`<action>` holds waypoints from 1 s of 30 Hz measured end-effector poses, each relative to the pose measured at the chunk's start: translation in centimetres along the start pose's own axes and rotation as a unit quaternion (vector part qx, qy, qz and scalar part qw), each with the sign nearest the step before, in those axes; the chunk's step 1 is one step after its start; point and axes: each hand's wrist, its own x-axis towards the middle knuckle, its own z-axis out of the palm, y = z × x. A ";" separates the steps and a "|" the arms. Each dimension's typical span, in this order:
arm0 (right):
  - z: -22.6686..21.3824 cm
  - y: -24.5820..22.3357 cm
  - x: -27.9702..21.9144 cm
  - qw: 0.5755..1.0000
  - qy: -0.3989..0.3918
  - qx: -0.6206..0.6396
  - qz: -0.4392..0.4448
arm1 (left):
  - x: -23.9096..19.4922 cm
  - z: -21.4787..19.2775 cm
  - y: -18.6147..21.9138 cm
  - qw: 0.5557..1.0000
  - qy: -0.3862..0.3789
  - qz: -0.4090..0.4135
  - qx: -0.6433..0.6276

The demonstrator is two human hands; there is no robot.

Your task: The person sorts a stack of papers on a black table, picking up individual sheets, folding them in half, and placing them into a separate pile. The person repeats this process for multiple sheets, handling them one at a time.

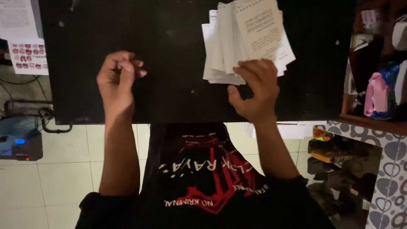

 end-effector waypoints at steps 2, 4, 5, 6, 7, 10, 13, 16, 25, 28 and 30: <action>1.8 -2.9 1.5 0.998 -0.002 0.058 0.007 | 0.7 -1.9 0.2 1.000 0.005 0.001 0.010; 4.5 -5.4 2.6 0.992 -0.005 0.124 0.007 | 1.4 -4.4 0.3 0.999 0.019 0.005 0.025; 6.2 -6.5 2.9 0.984 -0.033 0.171 0.036 | 1.8 -5.9 0.3 0.999 0.032 0.001 0.033; 7.9 -7.7 3.1 0.972 -0.064 0.217 0.066 | 2.2 -7.4 0.3 0.998 0.045 -0.006 0.041; 9.9 -9.0 4.0 0.970 -0.071 0.224 0.061 | 2.6 -9.4 0.4 0.997 0.057 -0.005 0.044; 16.4 -13.3 6.3 0.898 -0.144 0.388 0.148 | 4.2 -16.1 0.6 0.992 0.091 -0.011 0.087; 24.6 -18.0 9.4 0.809 -0.145 0.522 0.229 | 6.8 -24.7 0.5 0.985 0.136 -0.012 0.105; 33.1 -21.5 12.9 0.771 -0.256 0.509 0.285 | 9.5 -32.7 -1.8 0.964 0.160 -0.117 0.176; 56.6 -25.2 19.5 0.726 -0.324 0.280 0.537 | 20.5 -47.4 -18.8 0.909 0.104 -0.034 0.403; 58.7 -25.0 19.4 0.680 -0.344 0.250 0.598 | 21.9 -48.9 -25.1 0.907 0.053 -0.108 0.404; 58.2 -25.9 20.8 0.684 -0.352 0.201 0.607 | 22.9 -47.5 -23.1 0.926 0.050 -0.093 0.363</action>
